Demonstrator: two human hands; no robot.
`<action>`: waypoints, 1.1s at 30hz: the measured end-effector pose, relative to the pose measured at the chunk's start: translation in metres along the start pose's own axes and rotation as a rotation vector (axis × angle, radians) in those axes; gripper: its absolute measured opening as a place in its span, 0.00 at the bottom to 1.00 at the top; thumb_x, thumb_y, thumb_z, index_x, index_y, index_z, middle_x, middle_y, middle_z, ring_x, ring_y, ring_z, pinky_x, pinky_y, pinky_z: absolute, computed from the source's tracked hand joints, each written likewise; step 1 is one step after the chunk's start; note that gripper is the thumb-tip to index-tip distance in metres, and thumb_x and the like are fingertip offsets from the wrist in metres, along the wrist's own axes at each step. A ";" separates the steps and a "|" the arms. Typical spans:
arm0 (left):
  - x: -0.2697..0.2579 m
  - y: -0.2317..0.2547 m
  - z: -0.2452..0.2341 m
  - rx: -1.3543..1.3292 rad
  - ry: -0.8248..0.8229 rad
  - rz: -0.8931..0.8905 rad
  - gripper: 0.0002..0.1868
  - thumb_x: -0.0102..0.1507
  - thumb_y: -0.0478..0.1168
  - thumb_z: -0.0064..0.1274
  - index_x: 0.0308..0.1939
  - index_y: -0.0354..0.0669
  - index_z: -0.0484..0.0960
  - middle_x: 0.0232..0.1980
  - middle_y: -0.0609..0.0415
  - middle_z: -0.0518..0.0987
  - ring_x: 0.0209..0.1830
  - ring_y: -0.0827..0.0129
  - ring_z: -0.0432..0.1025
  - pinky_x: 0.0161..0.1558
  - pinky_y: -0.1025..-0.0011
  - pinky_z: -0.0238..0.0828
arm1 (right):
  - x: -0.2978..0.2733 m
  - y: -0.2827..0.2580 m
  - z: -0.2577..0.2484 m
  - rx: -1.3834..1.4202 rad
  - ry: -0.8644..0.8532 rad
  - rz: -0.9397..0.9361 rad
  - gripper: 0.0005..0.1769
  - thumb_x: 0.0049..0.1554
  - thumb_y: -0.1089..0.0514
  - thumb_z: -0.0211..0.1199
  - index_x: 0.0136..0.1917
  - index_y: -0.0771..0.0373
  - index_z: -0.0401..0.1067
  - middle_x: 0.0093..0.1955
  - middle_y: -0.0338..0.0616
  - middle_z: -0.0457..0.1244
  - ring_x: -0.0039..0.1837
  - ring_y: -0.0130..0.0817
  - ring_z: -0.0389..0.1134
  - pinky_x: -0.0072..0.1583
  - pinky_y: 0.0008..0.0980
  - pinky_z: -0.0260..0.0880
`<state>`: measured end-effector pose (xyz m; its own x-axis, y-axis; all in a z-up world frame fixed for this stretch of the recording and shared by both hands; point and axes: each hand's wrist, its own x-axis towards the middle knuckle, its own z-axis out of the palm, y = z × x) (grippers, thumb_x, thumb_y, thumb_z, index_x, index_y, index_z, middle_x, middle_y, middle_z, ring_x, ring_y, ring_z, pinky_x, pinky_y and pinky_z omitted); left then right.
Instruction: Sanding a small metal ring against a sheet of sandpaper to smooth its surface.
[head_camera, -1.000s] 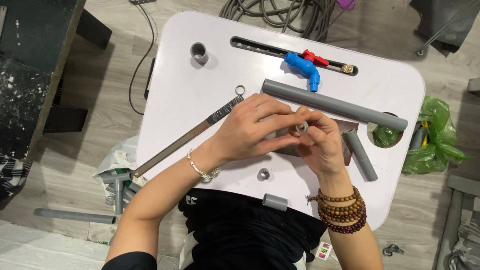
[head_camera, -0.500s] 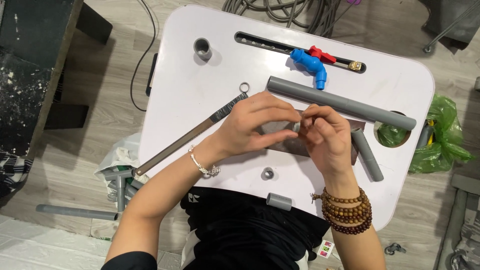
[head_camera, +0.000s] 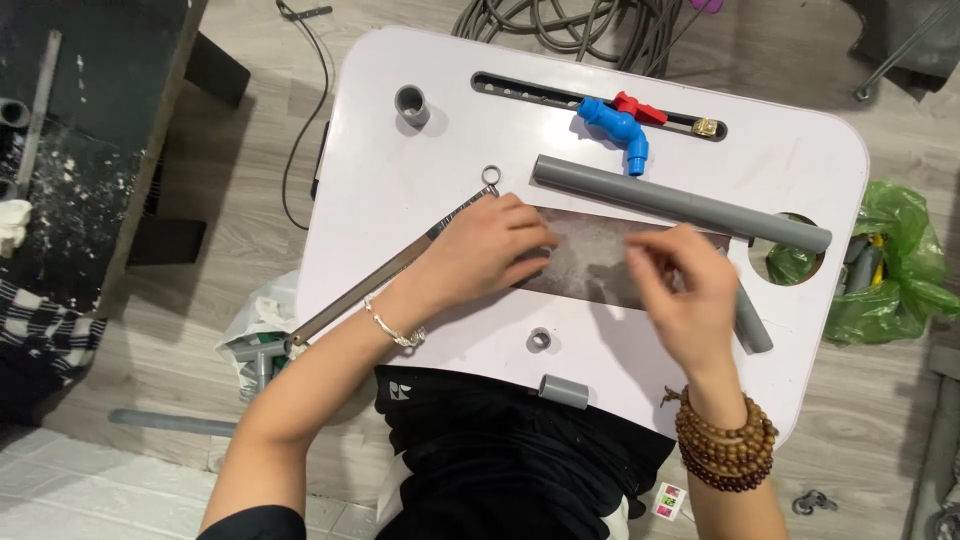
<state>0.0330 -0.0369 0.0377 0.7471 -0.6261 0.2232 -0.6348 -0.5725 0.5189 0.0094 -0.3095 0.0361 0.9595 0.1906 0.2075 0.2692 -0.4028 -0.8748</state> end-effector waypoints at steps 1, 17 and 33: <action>0.000 0.003 0.002 0.004 -0.004 0.006 0.11 0.64 0.44 0.65 0.48 0.45 0.86 0.45 0.52 0.84 0.48 0.56 0.77 0.47 0.61 0.73 | -0.003 -0.001 0.005 0.003 0.008 -0.001 0.08 0.62 0.69 0.69 0.55 0.64 0.81 0.35 0.42 0.62 0.37 0.30 0.63 0.43 0.28 0.65; -0.043 -0.014 0.003 0.168 -0.110 -0.186 0.33 0.63 0.62 0.59 0.68 0.55 0.77 0.73 0.62 0.75 0.71 0.55 0.60 0.59 0.55 0.54 | 0.011 -0.029 0.050 -0.632 -0.340 -0.159 0.13 0.59 0.57 0.71 0.58 0.55 0.81 0.52 0.38 0.69 0.51 0.37 0.71 0.46 0.35 0.77; -0.038 -0.021 -0.007 0.191 -0.181 -0.140 0.34 0.59 0.54 0.68 0.66 0.46 0.81 0.74 0.50 0.72 0.77 0.42 0.53 0.60 0.43 0.52 | -0.007 -0.032 0.043 -0.601 -0.425 -0.223 0.14 0.58 0.65 0.73 0.58 0.60 0.80 0.51 0.40 0.66 0.54 0.39 0.70 0.51 0.30 0.76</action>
<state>0.0194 0.0032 0.0242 0.7939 -0.6080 0.0006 -0.5660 -0.7386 0.3662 -0.0098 -0.2589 0.0439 0.7954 0.6033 0.0583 0.5680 -0.7084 -0.4189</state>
